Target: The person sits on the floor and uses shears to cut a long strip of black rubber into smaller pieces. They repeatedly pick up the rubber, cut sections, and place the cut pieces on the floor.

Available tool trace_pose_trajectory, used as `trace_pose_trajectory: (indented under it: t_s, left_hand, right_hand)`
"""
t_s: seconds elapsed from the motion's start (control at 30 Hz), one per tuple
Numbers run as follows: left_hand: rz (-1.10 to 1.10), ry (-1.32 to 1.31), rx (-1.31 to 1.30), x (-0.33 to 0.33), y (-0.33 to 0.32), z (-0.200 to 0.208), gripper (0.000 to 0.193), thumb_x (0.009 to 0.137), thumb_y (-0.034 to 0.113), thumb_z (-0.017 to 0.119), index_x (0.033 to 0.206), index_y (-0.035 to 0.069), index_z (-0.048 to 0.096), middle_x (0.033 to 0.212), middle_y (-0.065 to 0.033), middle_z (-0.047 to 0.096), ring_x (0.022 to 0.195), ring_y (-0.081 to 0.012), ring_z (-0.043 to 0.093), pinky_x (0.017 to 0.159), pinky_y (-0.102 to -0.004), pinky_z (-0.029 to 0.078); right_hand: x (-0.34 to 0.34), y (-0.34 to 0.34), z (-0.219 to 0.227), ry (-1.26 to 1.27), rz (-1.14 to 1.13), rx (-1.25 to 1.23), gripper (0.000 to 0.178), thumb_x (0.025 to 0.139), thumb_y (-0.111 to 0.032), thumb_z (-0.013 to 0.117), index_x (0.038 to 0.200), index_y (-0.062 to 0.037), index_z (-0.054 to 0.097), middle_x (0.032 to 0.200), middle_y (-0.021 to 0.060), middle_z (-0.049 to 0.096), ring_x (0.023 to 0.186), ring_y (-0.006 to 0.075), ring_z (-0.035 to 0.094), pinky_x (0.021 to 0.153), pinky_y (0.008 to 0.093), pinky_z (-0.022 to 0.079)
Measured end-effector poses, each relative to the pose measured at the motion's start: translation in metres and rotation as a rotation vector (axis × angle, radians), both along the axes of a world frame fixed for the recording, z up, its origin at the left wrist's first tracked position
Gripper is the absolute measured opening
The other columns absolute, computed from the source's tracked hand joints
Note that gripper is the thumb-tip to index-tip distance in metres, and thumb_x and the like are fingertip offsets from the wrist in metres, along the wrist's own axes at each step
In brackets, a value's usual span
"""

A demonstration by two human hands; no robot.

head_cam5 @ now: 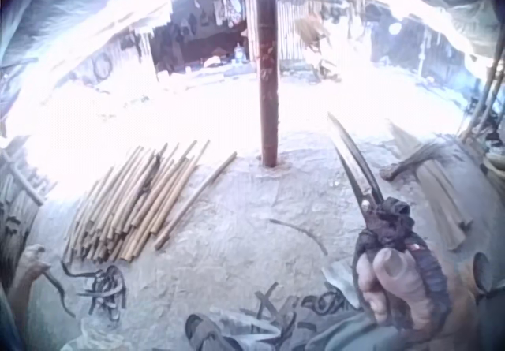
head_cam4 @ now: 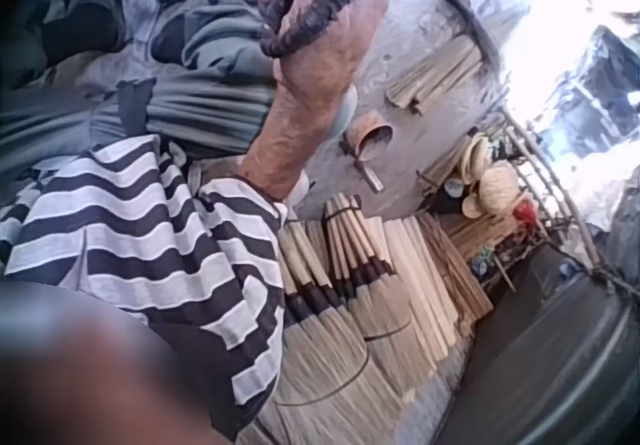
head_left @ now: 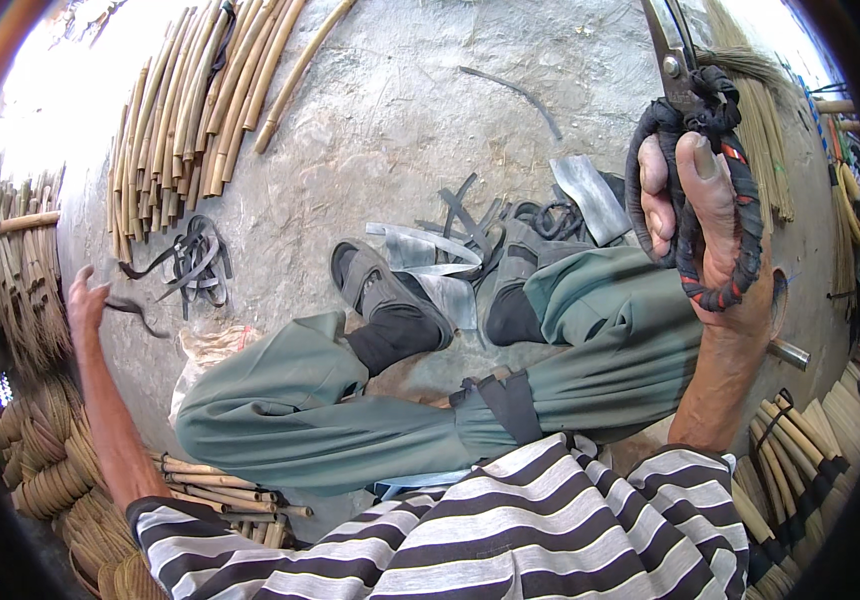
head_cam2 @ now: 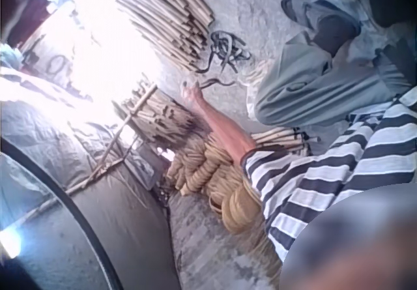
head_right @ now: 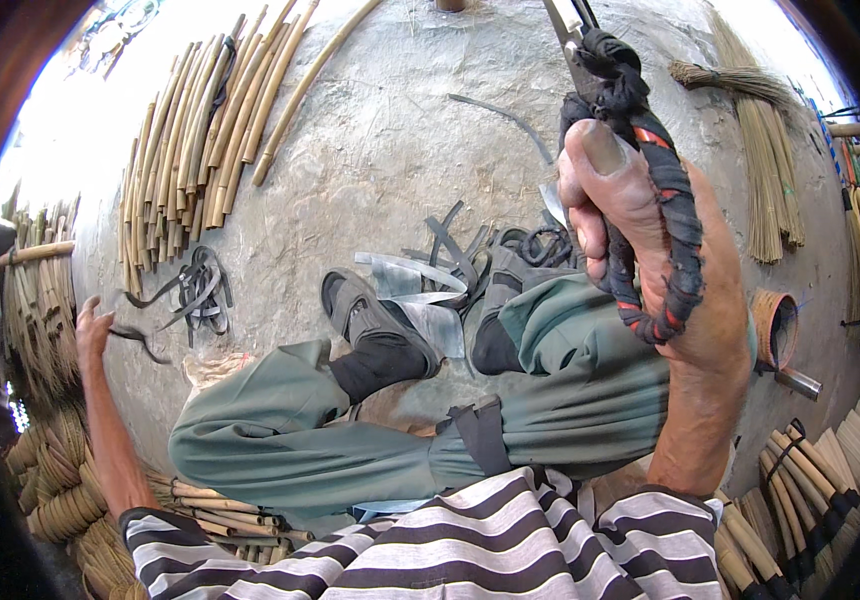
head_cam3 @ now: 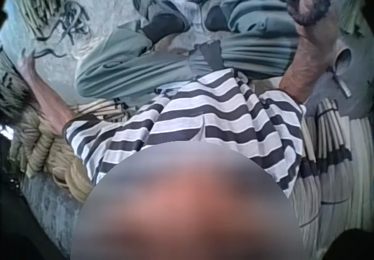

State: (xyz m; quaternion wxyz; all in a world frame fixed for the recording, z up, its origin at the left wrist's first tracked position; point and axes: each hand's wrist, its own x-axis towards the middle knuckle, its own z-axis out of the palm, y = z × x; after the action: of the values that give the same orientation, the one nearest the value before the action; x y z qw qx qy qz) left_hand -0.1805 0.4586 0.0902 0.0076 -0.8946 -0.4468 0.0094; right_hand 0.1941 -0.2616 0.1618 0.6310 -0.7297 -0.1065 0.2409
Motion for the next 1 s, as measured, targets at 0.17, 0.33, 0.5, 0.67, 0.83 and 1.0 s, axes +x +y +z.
trace_pose_trajectory:
  t_s: [0.17, 0.33, 0.5, 0.67, 0.83, 1.0]
  left_hand:
    - [-0.276, 0.227, -0.153, 0.115, -0.164, -0.073, 0.059, 0.093, 0.025, 0.074, 0.149, 0.016, 0.056, 0.151, -0.0114, 0.057, 0.133, -0.0304, 0.060, 0.116, -0.0440, 0.045]
    - [-0.850, 0.470, -0.371, 0.199, -0.322, -0.153, 0.040, 0.096, 0.036, 0.068, 0.125, 0.009, 0.069, 0.124, -0.0154, 0.069, 0.118, -0.0340, 0.066, 0.104, -0.0519, 0.049]
    - [-1.002, 0.381, -0.398, 0.234, -0.465, -0.242, 0.045, 0.090, 0.045, 0.069, 0.117, 0.009, 0.070, 0.118, -0.0111, 0.069, 0.116, -0.0285, 0.065, 0.096, -0.0525, 0.048]
    - [-0.845, 0.154, -0.352, 0.225, -0.553, -0.293, 0.054, 0.075, 0.049, 0.082, 0.110, 0.010, 0.070, 0.117, -0.0084, 0.065, 0.117, -0.0277, 0.057, 0.094, -0.0526, 0.040]
    - [-0.676, 0.049, -0.411, 0.224, -0.578, -0.302, 0.036, 0.078, 0.034, 0.078, 0.106, 0.010, 0.073, 0.110, -0.0119, 0.069, 0.109, -0.0333, 0.061, 0.092, -0.0547, 0.042]
    - [-0.514, -0.153, -0.818, 0.242, -0.524, -0.261, 0.030, 0.091, 0.026, 0.074, 0.112, 0.005, 0.073, 0.096, -0.0142, 0.078, 0.090, -0.0301, 0.074, 0.083, -0.0437, 0.054]
  right_hand:
    - [0.001, 0.003, -0.002, 0.004, 0.023, -0.008, 0.051, 0.097, -0.055, 0.070, 0.088, -0.0058, 0.064, 0.068, -0.0037, 0.053, 0.059, 0.0038, 0.047, 0.055, 0.0209, 0.036]
    - [0.003, 0.004, -0.003, 0.001, 0.011, -0.017, 0.051, 0.096, -0.056, 0.070, 0.088, -0.0062, 0.064, 0.067, -0.0038, 0.052, 0.059, 0.0040, 0.048, 0.055, 0.0209, 0.036]
    - [0.005, 0.001, -0.003, 0.024, -0.028, -0.034, 0.051, 0.095, -0.057, 0.072, 0.089, -0.0068, 0.065, 0.068, -0.0046, 0.053, 0.059, 0.0030, 0.048, 0.055, 0.0193, 0.037]
    - [0.005, 0.000, -0.006, 0.049, -0.036, -0.105, 0.051, 0.098, -0.058, 0.066, 0.091, -0.0071, 0.064, 0.067, -0.0041, 0.054, 0.057, 0.0030, 0.048, 0.053, 0.0194, 0.039]
    - [0.005, -0.006, -0.006, 0.029, 0.002, -0.113, 0.054, 0.098, -0.060, 0.064, 0.089, -0.0077, 0.063, 0.068, -0.0034, 0.052, 0.059, 0.0041, 0.047, 0.055, 0.0202, 0.037]
    - [0.004, -0.008, -0.007, -0.026, 0.024, -0.109, 0.051, 0.099, -0.058, 0.065, 0.089, -0.0080, 0.063, 0.068, -0.0040, 0.051, 0.060, 0.0044, 0.046, 0.055, 0.0204, 0.035]
